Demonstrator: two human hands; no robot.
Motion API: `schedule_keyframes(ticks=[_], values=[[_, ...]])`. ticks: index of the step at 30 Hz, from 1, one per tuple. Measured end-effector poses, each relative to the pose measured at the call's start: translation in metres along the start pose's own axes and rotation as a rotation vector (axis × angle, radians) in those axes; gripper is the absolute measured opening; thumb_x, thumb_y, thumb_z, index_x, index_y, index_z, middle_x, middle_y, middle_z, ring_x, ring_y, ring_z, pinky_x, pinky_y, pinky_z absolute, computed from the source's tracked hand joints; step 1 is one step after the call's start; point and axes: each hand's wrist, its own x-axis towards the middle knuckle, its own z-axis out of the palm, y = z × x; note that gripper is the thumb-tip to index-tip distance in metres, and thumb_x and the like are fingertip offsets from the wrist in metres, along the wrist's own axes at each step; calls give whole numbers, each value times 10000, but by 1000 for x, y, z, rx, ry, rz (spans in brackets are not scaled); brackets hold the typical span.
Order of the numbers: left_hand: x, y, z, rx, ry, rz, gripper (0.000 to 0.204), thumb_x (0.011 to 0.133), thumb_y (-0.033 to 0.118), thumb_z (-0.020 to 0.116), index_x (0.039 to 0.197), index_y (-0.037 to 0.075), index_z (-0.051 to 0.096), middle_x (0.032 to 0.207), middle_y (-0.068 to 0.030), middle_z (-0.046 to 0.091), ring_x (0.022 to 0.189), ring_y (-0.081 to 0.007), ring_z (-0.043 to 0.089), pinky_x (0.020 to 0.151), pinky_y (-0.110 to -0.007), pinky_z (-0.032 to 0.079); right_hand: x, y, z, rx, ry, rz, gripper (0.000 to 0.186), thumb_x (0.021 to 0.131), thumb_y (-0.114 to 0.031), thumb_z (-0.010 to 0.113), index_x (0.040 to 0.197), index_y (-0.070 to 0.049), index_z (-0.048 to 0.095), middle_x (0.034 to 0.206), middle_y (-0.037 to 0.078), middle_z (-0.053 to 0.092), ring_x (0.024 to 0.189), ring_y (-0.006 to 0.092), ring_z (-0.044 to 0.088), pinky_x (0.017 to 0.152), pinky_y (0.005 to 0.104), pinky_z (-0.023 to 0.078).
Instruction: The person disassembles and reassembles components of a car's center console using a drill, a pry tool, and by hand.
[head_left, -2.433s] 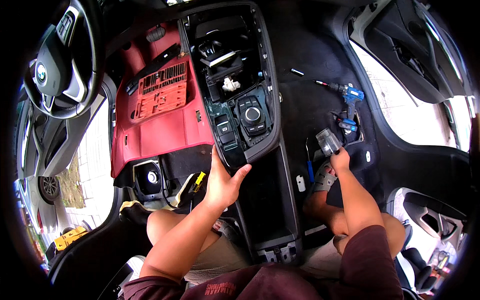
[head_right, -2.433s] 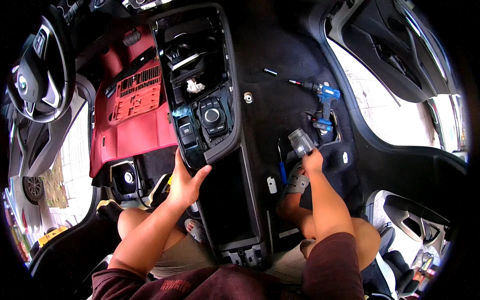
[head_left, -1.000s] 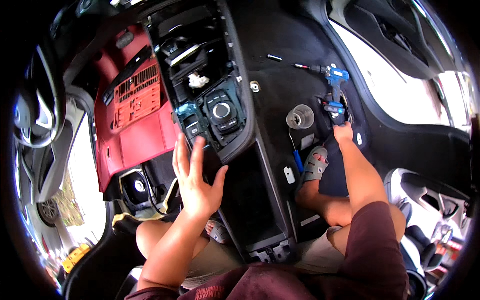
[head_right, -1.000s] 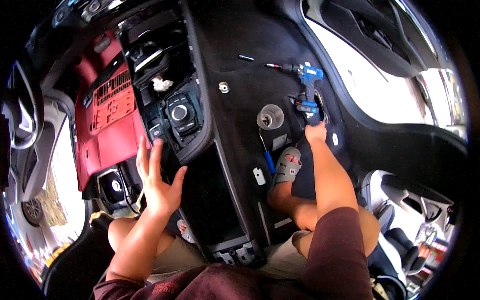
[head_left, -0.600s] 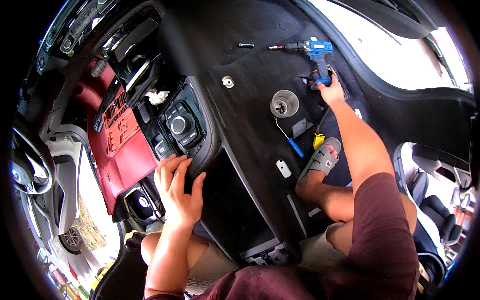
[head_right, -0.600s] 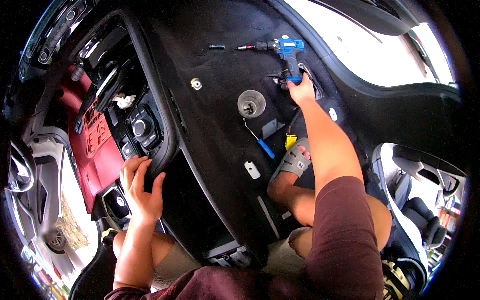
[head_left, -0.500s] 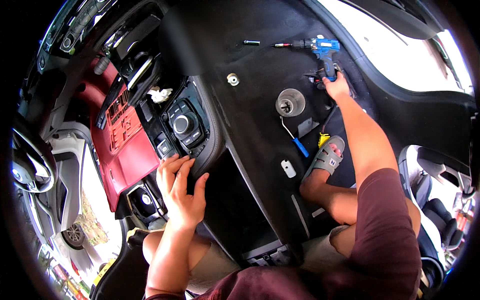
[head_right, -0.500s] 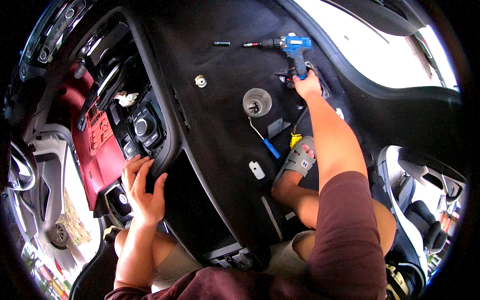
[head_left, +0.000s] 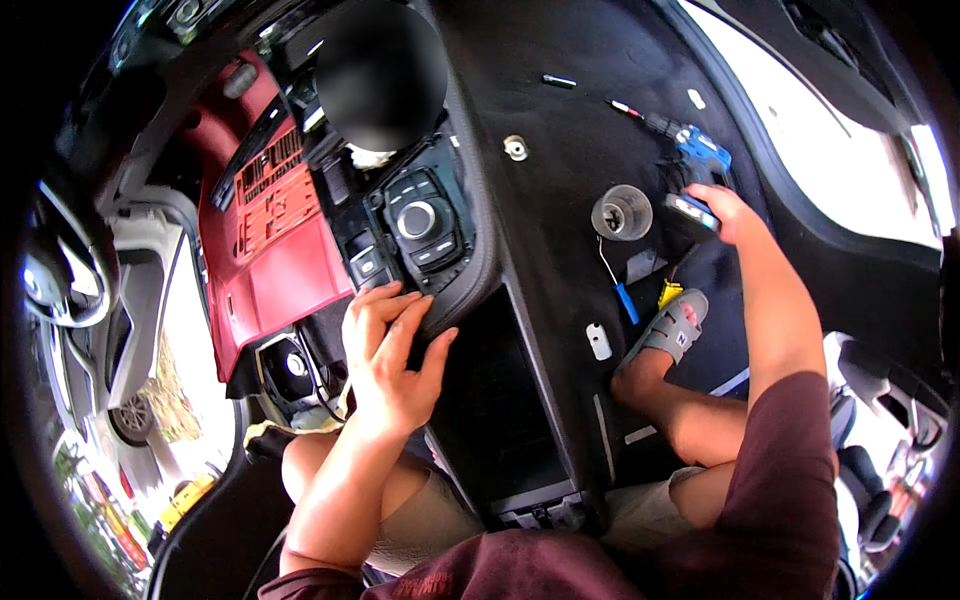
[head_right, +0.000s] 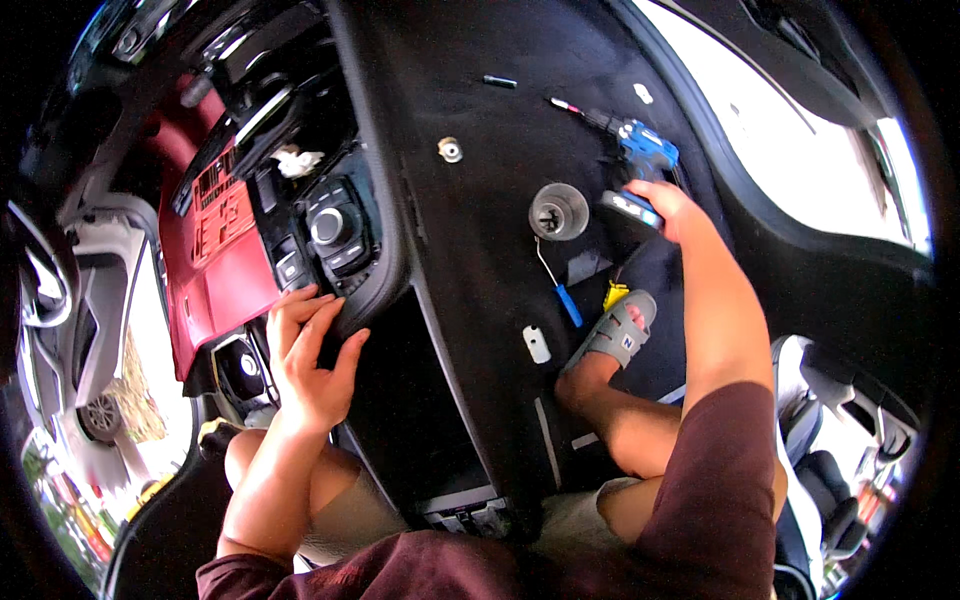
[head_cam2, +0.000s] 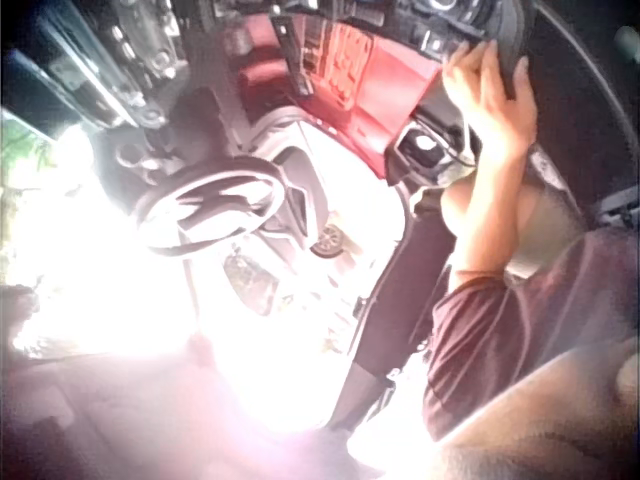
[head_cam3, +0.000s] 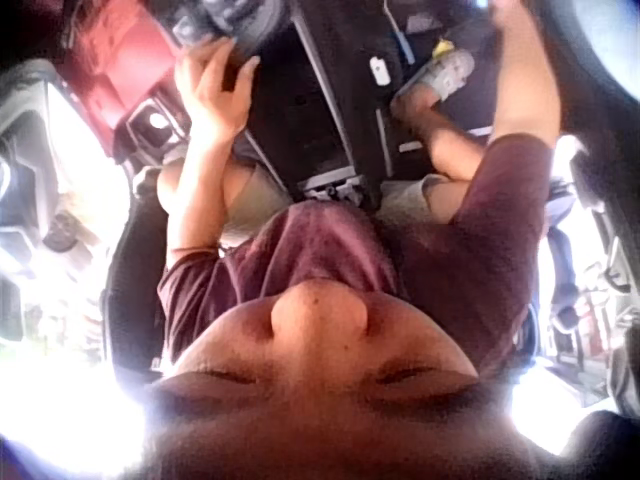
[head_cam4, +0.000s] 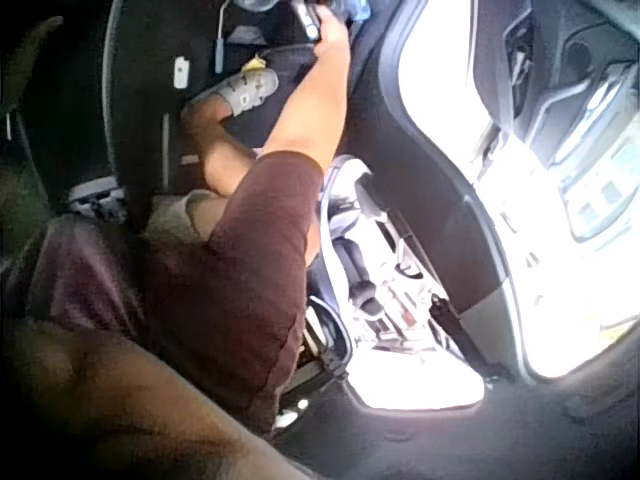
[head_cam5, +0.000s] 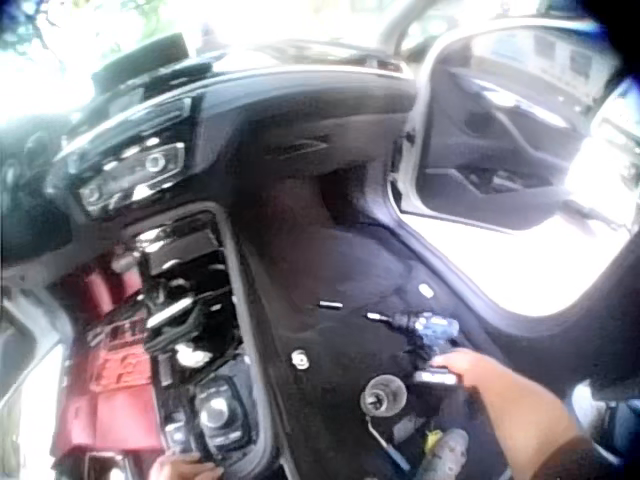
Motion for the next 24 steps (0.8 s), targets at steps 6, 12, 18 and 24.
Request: schedule_keyframes(ticks=[6,12,18,24], values=[[0,-4,-2,-103,44,-7,483,733,65,934,1187,5,782,1184,-140,728,1223,-396,678,1100,-516,527,-69,-36,13,56,247,-380,272,920,-132,818,1167,-39,752,1047,109,791,927,248,785,860,407,648],[-2,-7,-3,-134,62,-47,459,734,136,916,1159,42,773,1179,-79,706,1240,-322,680,1159,-510,504,-206,-91,22,51,386,-812,295,971,-144,834,1190,-11,688,1099,100,748,1020,234,753,941,361,611],[11,-7,-15,-181,-24,-82,461,724,143,898,1150,40,754,1198,-87,659,1209,-325,629,1085,-466,490,-307,-122,82,333,-105,-1042,568,1164,-380,603,1645,-105,478,1129,100,709,845,173,639,802,353,501],[10,-9,-20,-189,-32,-86,444,757,135,889,1167,40,748,1215,-88,665,1243,-326,633,1106,-482,502,-335,-92,150,87,-121,-955,661,1148,-509,579,1539,17,494,1216,183,721,765,226,714,698,407,576]])
